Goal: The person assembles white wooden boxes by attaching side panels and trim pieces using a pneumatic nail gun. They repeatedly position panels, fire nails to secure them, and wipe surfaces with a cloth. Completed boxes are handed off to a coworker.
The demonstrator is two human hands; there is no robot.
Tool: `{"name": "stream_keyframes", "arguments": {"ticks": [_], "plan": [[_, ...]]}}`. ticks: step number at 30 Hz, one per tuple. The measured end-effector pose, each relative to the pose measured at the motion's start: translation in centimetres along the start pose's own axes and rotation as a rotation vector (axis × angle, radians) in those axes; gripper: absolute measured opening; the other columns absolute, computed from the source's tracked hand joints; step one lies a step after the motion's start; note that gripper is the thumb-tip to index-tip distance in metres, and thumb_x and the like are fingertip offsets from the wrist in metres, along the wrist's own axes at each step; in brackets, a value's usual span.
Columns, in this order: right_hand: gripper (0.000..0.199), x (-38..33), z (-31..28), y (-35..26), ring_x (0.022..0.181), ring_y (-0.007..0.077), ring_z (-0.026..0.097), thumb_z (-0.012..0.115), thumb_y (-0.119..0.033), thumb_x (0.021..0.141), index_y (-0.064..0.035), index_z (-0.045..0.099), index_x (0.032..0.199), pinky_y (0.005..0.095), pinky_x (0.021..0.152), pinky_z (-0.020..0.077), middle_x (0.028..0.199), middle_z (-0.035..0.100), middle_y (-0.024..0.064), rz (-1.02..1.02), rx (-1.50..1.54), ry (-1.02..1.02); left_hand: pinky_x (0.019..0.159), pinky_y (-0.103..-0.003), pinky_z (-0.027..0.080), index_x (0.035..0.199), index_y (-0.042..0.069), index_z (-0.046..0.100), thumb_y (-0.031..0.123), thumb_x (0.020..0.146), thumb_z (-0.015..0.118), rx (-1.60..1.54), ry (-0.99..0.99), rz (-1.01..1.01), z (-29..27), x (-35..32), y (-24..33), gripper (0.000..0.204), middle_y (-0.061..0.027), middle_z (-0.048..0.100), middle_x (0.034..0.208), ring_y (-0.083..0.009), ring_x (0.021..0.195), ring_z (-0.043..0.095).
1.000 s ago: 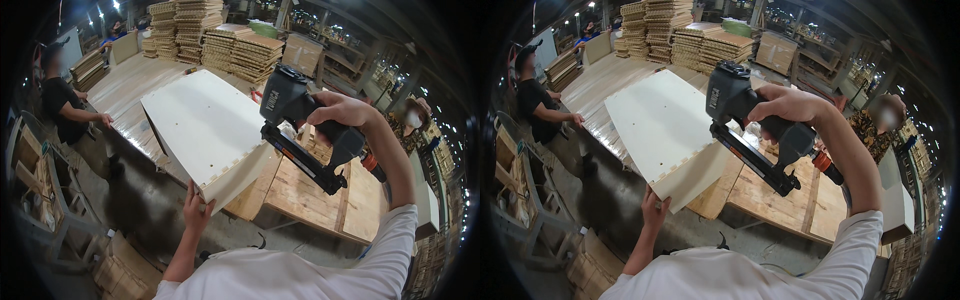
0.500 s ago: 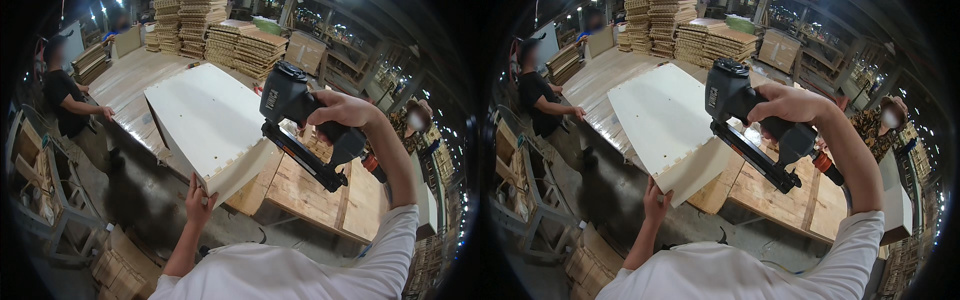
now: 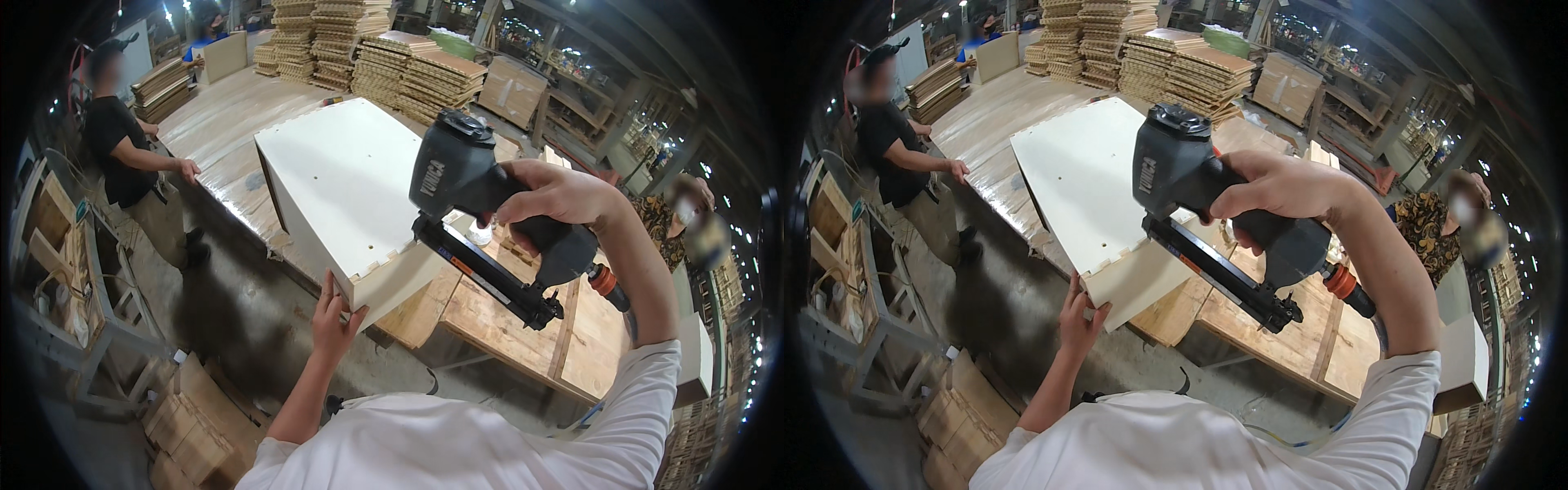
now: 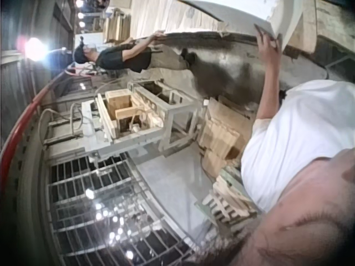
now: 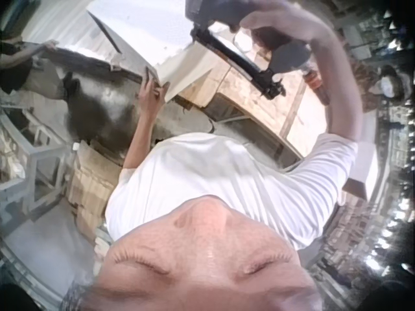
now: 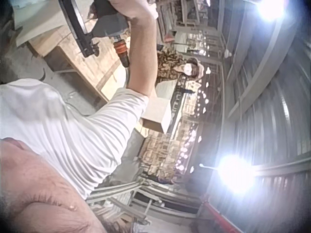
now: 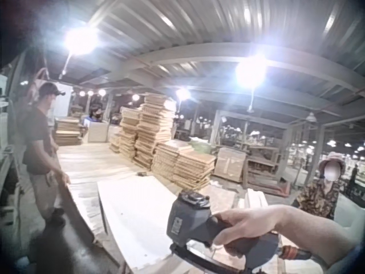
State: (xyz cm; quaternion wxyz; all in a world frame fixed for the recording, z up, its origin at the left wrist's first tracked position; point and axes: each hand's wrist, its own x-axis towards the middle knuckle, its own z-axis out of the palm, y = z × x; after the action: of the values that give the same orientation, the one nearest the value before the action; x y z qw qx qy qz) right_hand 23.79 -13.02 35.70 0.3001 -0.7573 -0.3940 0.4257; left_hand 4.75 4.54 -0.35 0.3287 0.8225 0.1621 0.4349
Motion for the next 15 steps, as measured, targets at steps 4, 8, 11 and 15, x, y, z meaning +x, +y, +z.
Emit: {"name": "stream_keyframes", "arguments": {"ticks": [4, 8, 11, 15], "plan": [[0.027, -0.5, 0.6, -0.9, 0.059, 0.0125, 0.061, 0.063, -0.014, 0.083, 0.0009, 0.057, 0.105, 0.0266, 0.051, 0.0527, 0.083, 0.061, 0.0043, -0.081, -0.025, -0.001, 0.08, -0.036, 0.051, 0.081, 0.004, 0.052, 0.021, 0.075, 0.076, -0.012, -0.009, 0.025, -0.6, -0.3, -0.7, 0.03, -0.0245, 0.039, 0.143, -0.0383, 0.116, 0.055], [0.026, -0.4, 1.7, -1.8, 0.058, 0.0129, 0.061, 0.063, -0.012, 0.083, 0.001, 0.056, 0.105, 0.0269, 0.051, 0.0523, 0.081, 0.06, 0.0054, -0.089, -0.013, -0.057, 0.085, -0.037, 0.048, 0.093, 0.003, 0.052, 0.026, 0.073, 0.078, -0.182, -0.219, -0.244, -1.5, -1.7, -0.7, 0.04, -0.0247, 0.035, 0.145, -0.0377, 0.124, 0.048], [0.024, 0.4, 2.9, -2.5, 0.059, 0.0134, 0.062, 0.062, -0.011, 0.084, 0.001, 0.055, 0.104, 0.0273, 0.051, 0.0521, 0.079, 0.059, 0.0058, -0.096, 0.012, -0.147, 0.097, -0.039, 0.042, 0.101, 0.001, 0.051, 0.025, 0.072, 0.079, -0.107, -0.305, -0.241, -2.0, -2.9, -1.4, 0.046, -0.0247, 0.032, 0.146, -0.0375, 0.134, 0.037], [0.024, 0.8, 4.0, -3.4, 0.06, 0.0136, 0.062, 0.061, -0.011, 0.085, 0.0007, 0.053, 0.104, 0.0276, 0.052, 0.0522, 0.078, 0.058, 0.0056, -0.082, -0.003, -0.196, 0.101, -0.041, 0.038, 0.102, 0.001, 0.052, 0.028, 0.071, 0.081, -0.026, -0.275, -0.201, -2.0, -4.4, -2.6, 0.051, -0.0256, 0.034, 0.145, -0.038, 0.131, 0.039]]}}
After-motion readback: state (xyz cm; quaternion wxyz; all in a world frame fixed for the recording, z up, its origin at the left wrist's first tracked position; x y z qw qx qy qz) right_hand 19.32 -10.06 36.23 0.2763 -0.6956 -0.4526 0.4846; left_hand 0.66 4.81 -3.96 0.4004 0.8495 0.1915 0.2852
